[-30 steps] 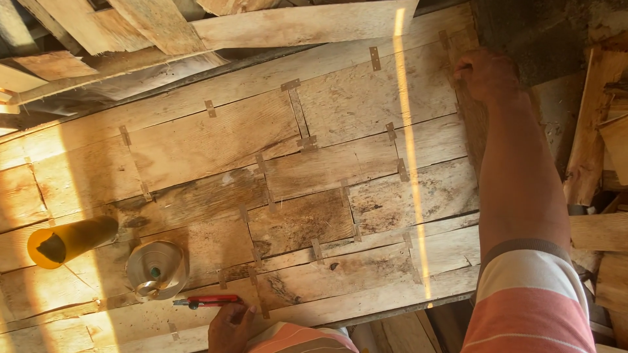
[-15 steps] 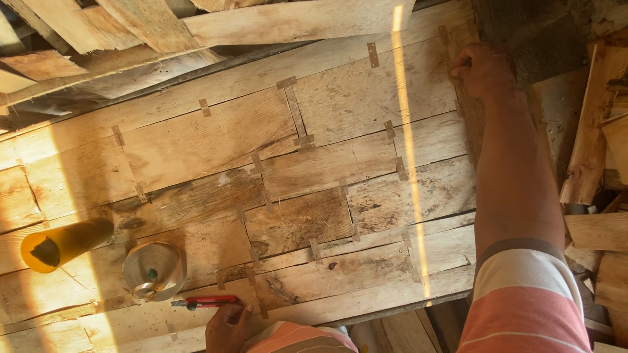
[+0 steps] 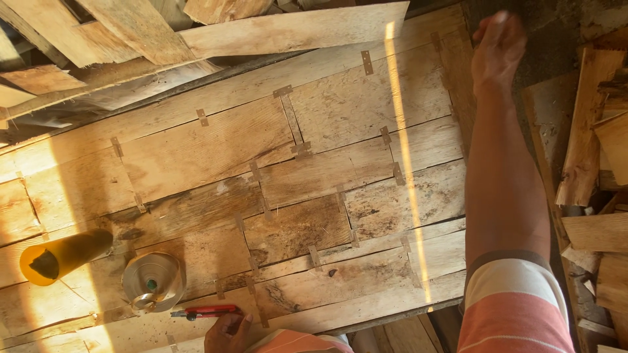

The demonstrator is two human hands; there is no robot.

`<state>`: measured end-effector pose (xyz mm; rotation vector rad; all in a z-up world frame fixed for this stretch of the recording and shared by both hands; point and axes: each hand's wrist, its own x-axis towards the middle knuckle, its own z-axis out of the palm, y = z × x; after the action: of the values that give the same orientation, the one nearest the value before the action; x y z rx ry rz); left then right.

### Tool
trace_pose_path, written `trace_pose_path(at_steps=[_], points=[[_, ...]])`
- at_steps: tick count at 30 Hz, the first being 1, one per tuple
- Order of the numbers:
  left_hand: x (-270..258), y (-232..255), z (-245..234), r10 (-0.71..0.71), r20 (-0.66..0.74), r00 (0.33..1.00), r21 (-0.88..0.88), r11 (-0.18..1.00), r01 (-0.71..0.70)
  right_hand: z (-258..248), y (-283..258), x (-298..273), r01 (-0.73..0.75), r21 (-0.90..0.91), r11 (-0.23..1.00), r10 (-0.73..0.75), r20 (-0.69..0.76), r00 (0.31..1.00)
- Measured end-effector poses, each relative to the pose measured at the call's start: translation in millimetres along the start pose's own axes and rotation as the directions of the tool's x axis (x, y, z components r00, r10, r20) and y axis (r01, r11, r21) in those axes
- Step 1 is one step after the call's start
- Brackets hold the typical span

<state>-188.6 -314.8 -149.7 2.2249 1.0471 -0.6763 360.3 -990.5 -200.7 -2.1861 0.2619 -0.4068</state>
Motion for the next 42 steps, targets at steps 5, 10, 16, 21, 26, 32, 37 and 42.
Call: trace_pose_path(at_steps=[5,10,16,21,26,32,37,42], points=[[0,-4,-3,-0.032,-0.015,0.999,0.018,0.999,0.032,8,-84,9,0.052,0.597,0.8,0.033,-0.131,0.991],[3,-14,-1,-0.033,0.034,0.999,-0.094,0.995,0.037,58,-38,10,0.291,0.725,0.624,-0.075,-0.316,0.946],[15,-44,16,0.045,-0.073,0.996,-0.036,0.998,-0.048,84,1,-26,0.008,0.564,0.826,0.256,-0.387,0.886],[22,-49,9,0.101,-0.031,0.994,-0.04,0.994,-0.102,56,34,-1,-0.165,0.805,0.57,0.428,-0.118,0.896],[8,-37,2,0.057,0.065,0.996,-0.204,0.978,-0.042,53,25,-15,-0.185,0.982,0.031,0.468,0.15,0.871],[10,-30,-10,0.146,0.166,0.975,-0.207,0.972,-0.111,109,-91,-165,0.27,0.68,0.682,-0.157,-0.225,0.962],[17,-39,-14,0.284,0.188,0.94,-0.471,0.866,-0.167,125,-291,-349,-0.262,-0.07,0.962,0.237,0.688,0.686],[86,-135,11,0.333,0.209,0.92,-0.484,0.852,-0.199,137,-371,-503,0.325,0.152,0.933,-0.284,0.867,0.41]])
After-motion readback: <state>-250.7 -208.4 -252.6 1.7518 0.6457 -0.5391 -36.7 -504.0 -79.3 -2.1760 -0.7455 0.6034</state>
